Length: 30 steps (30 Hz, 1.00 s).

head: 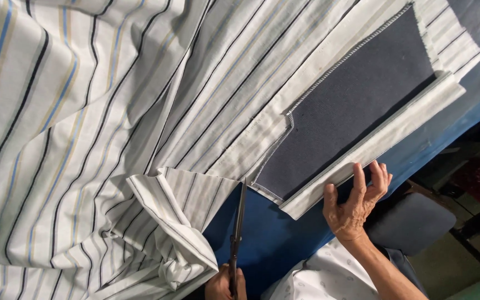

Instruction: The person lays a striped fabric on a blue worktable, places a dark fabric piece on it, and uses a ruler and iron to press the area. Then the person uses shears to cut the striped fabric around the dark piece, trimming the edges.

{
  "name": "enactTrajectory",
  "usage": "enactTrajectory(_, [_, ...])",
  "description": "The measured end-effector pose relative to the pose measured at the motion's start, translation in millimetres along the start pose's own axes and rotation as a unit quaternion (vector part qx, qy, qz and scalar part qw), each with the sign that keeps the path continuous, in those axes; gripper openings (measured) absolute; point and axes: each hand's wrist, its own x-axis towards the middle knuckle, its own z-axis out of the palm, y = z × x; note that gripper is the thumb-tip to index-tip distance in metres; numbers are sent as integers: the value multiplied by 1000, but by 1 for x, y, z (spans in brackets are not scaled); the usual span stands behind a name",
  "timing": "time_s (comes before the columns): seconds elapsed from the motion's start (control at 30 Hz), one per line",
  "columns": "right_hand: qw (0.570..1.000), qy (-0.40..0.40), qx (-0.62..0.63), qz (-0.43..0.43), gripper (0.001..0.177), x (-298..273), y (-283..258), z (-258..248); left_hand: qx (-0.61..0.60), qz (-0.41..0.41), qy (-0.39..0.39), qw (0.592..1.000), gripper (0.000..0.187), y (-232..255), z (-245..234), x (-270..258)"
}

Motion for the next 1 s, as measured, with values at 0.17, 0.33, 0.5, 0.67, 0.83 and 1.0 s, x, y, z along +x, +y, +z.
enactTrajectory(0.17, [1000,1,0,0,58,0,0,1,17,4,-6,1000,31,-1,0,-2])
enactTrajectory(0.33, [1000,3,7,0,56,1,2,0,1,-26,-33,999,39,-33,6,-9])
enactTrajectory(0.5, [992,30,74,-96,73,11,12,-1,134,-152,-179,963,18,-50,-22,2])
enactTrajectory(0.67, [998,27,42,-45,72,8,5,-3,250,-127,-229,932,41,-56,-53,39])
enactTrajectory(0.83, [1000,14,-4,14,73,6,1,1,196,152,11,969,18,1,-83,58])
enactTrajectory(1.0, [1000,20,-4,12,74,5,4,1,242,114,27,963,20,-22,-86,78])
